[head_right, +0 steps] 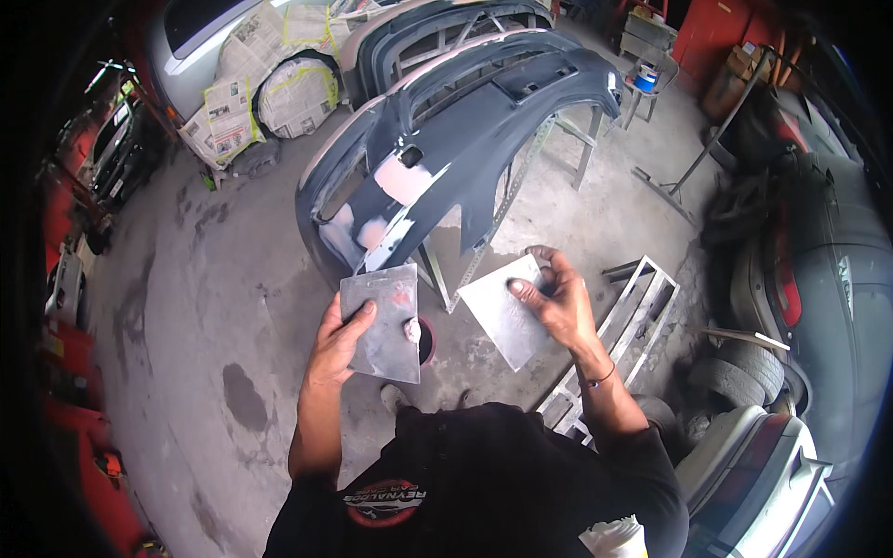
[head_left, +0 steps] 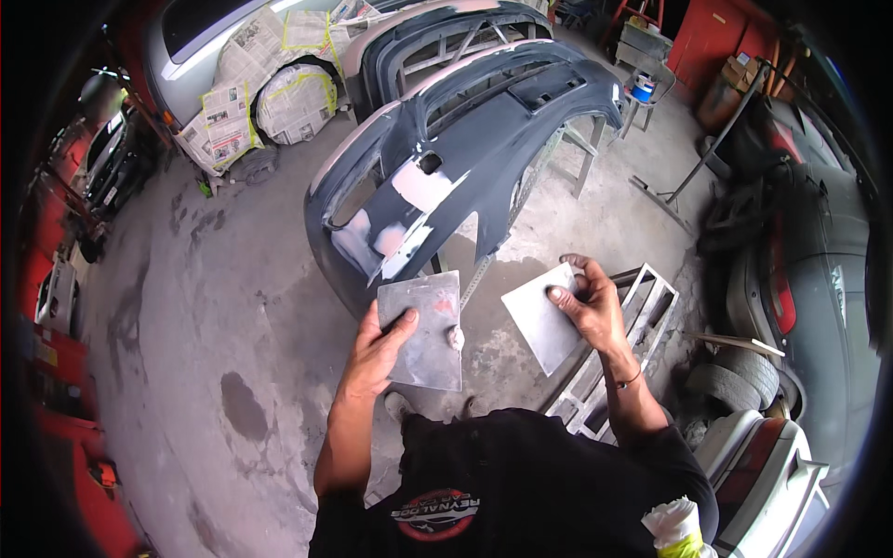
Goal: The recorder is preparing a car bumper for painting by sanding it down and checking the surface texture.
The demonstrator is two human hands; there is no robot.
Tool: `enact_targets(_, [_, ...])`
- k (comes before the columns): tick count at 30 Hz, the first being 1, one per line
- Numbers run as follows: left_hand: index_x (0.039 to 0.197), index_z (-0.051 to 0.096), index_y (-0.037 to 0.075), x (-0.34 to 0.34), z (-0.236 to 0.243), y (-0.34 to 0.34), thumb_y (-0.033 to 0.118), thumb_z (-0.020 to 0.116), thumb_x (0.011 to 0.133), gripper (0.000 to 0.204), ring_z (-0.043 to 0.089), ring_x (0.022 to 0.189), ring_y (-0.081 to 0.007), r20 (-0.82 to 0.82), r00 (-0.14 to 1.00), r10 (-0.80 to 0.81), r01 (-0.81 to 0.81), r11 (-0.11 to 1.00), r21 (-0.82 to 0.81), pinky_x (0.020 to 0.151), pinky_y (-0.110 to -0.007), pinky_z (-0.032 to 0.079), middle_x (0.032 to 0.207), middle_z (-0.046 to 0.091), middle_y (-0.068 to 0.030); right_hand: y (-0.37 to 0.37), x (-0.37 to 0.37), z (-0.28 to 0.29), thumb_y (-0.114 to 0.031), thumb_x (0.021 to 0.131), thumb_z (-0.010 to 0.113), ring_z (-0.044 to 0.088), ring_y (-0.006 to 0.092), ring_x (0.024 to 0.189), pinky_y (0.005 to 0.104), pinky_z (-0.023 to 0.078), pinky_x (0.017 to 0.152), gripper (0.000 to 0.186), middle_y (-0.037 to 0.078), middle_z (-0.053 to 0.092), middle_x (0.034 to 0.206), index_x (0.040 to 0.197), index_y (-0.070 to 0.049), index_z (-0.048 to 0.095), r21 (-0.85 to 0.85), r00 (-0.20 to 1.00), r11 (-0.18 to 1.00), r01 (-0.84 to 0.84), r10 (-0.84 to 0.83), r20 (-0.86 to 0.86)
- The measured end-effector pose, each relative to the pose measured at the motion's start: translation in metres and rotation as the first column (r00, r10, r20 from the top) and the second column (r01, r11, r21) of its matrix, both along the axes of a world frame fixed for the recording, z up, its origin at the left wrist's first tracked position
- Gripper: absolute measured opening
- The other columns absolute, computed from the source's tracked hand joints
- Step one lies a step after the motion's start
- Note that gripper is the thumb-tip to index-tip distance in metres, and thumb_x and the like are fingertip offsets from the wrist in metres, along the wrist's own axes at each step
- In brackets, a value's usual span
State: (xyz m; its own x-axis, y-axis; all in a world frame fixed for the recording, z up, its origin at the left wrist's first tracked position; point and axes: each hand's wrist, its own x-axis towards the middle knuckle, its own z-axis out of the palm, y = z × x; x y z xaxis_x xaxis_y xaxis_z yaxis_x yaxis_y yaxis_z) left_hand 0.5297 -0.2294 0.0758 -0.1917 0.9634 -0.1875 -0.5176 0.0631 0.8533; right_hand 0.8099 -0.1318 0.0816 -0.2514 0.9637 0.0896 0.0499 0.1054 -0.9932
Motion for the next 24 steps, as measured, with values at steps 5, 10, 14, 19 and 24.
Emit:
enact_targets(5, [0.119,0.054,0.004,0.002,-0.021,0.009,0.011,0.059,0.094,0.027,0.057,0.096,-0.0093,-0.313,0.909,-0.276,0.260,0.961,-0.093,0.084,-0.025,0.047,0.107,0.061,-0.0034,0.004,-0.020,0.016,-0.025,0.082,0.074,0.068,0.0222,0.075,0.0331,0.050,0.068,0.040,0.020,0.067,0.080,0.111,0.001,0.062,0.177,0.876,0.974,-0.144,0.042,0.481])
enact_targets(10, [0.117,0.055,0.003,0.028,-0.050,0.030,0.008,0.061,0.091,0.028,0.060,0.096,-0.0136,-0.238,0.956,-0.170,0.138,0.980,-0.143,0.085,-0.028,0.048,0.106,0.062,-0.0048,-0.014,-0.009,-0.016,-0.026,0.081,0.073,0.066,0.0323,0.068,0.0386,0.049,0.061,0.036,0.020,0.063,0.073,0.108,-0.003,0.064,0.173,0.834,0.946,-0.272,0.142,0.533])
enact_targets(14, [0.139,0.037,0.000,0.043,-0.052,0.041,0.019,0.065,0.088,0.061,0.057,0.111,-0.0277,-0.173,0.965,0.199,-0.224,0.964,-0.143,0.093,-0.039,0.047,0.129,0.052,-0.0159,-0.029,-0.011,-0.064,-0.027,0.083,0.072,0.066,0.0248,0.076,0.0340,0.049,0.068,0.033,0.014,0.068,0.082,0.105,-0.004,0.064,0.167,0.829,0.842,-0.512,0.434,0.354])
enact_targets(19, [0.147,0.014,-0.002,0.046,-0.069,0.048,0.025,0.068,0.086,0.086,0.052,0.117,-0.0334,-0.237,0.924,0.301,-0.321,0.946,-0.049,0.097,-0.045,0.044,0.139,0.041,-0.0225,-0.020,0.049,-0.086,-0.015,0.088,0.068,0.059,0.0050,0.084,0.0212,0.047,0.079,0.029,-0.001,0.067,0.094,0.112,0.000,0.060,-0.278,0.755,0.824,-0.495,0.248,-0.607])
enact_targets(24, [0.145,0.020,-0.003,0.032,-0.117,0.025,0.021,0.068,0.084,0.081,0.054,0.114,-0.0329,-0.254,0.959,0.125,-0.191,0.949,-0.252,0.094,-0.045,0.047,0.136,0.044,-0.0215,-0.054,0.241,-0.033,-0.004,0.087,0.063,0.064,0.0114,0.091,0.0254,0.052,0.080,0.037,0.007,0.066,0.105,0.123,0.001,0.053,-0.056,0.823,0.998,0.014,-0.044,-0.566])
